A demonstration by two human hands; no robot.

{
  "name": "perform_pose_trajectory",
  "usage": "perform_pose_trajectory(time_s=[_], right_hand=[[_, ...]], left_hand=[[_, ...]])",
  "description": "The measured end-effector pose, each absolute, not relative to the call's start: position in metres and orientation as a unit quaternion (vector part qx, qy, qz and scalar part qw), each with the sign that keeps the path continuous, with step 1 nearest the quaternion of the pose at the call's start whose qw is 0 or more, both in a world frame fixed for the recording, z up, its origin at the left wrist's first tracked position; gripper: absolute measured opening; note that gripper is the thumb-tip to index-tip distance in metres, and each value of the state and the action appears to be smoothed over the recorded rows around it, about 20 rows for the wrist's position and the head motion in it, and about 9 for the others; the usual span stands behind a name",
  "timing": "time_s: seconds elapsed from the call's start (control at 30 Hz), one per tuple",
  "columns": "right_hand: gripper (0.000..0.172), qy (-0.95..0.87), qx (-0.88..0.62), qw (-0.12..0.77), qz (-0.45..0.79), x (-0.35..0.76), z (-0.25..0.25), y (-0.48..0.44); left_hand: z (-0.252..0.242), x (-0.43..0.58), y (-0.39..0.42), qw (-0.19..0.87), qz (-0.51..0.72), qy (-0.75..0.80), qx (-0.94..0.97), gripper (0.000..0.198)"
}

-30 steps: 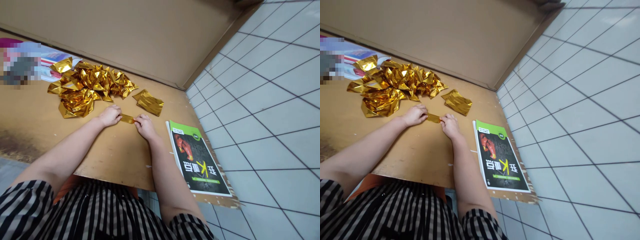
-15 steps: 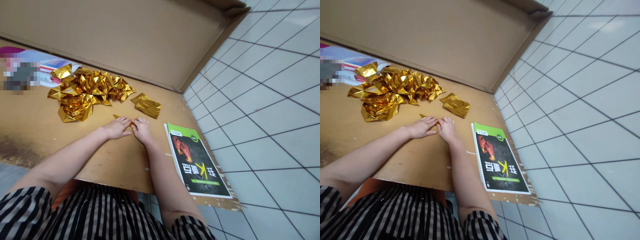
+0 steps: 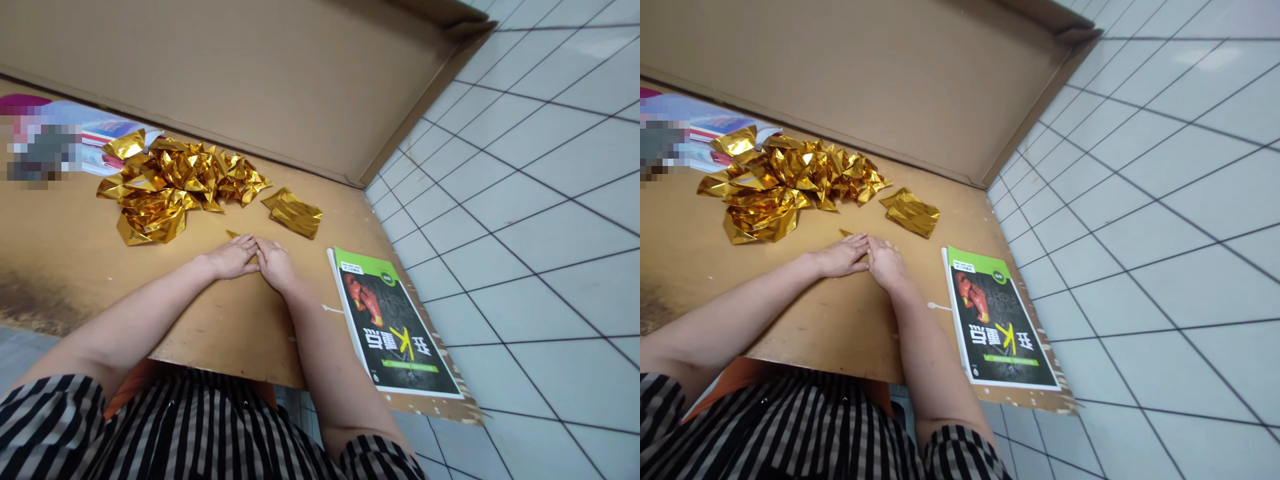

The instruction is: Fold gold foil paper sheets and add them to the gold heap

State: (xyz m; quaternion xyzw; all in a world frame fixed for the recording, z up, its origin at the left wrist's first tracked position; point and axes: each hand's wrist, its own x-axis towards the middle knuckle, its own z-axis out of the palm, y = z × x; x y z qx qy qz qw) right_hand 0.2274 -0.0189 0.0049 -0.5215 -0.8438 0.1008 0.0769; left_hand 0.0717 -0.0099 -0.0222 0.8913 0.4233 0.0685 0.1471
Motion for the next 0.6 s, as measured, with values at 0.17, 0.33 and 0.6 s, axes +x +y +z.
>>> perform_pose_trajectory(time_s=[0.17, 0.33, 0.6], right_hand=[[0.042, -0.844, -0.522, 0.069, 0.108, 0.23, 0.01, -0.02], [0.041, -0.849, -0.512, 0.073, 0.113, 0.235, 0.009, -0.019], [0.038, -0.852, -0.508, 0.085, 0.097, 0.233, 0.003, -0.017]], left_hand=[[-0.023, 0.07, -0.01, 0.136, 0.072, 0.431, 0.889, 0.072], [-0.02, 0.058, -0.011, 0.132, 0.05, 0.468, 0.872, 0.078], [-0.022, 0.043, -0.01, 0.119, 0.054, 0.483, 0.866, 0.074]])
